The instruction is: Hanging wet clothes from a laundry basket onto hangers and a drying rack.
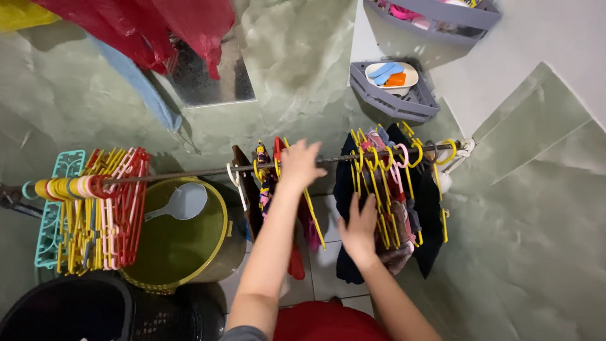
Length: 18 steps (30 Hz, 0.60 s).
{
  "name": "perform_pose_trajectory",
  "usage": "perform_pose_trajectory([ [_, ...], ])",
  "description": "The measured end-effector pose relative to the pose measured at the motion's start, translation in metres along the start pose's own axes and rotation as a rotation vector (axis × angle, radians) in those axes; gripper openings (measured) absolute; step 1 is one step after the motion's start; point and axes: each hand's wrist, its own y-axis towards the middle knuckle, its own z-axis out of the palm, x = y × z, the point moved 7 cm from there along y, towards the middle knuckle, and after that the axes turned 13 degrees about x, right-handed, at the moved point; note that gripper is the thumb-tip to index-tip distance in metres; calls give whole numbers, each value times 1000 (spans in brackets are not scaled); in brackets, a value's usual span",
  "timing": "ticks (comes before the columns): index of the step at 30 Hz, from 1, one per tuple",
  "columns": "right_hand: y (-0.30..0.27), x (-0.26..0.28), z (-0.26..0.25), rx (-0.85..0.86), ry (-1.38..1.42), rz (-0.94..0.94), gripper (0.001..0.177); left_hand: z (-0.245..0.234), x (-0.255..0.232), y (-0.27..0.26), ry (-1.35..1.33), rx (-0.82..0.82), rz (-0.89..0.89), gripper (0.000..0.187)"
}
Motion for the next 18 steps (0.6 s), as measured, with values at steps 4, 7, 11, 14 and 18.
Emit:
perform_pose_trajectory([
  [4, -2, 34, 11, -99, -48, -139, 76, 11, 42, -8, -55, 201, -17, 74],
  [7, 4, 49, 37, 116, 96, -147, 70, 12, 47, -9, -139, 125, 77, 56],
  [11, 8, 60, 39, 161, 16, -140, 75, 14, 35, -4, -302, 25, 212, 53],
  [14, 12, 46, 45, 164, 23, -147, 75, 21, 13, 8, -352, 21, 299, 53],
  [18, 15, 13, 65, 453, 290, 89, 78, 32, -19, 25, -398, 17, 395, 53],
])
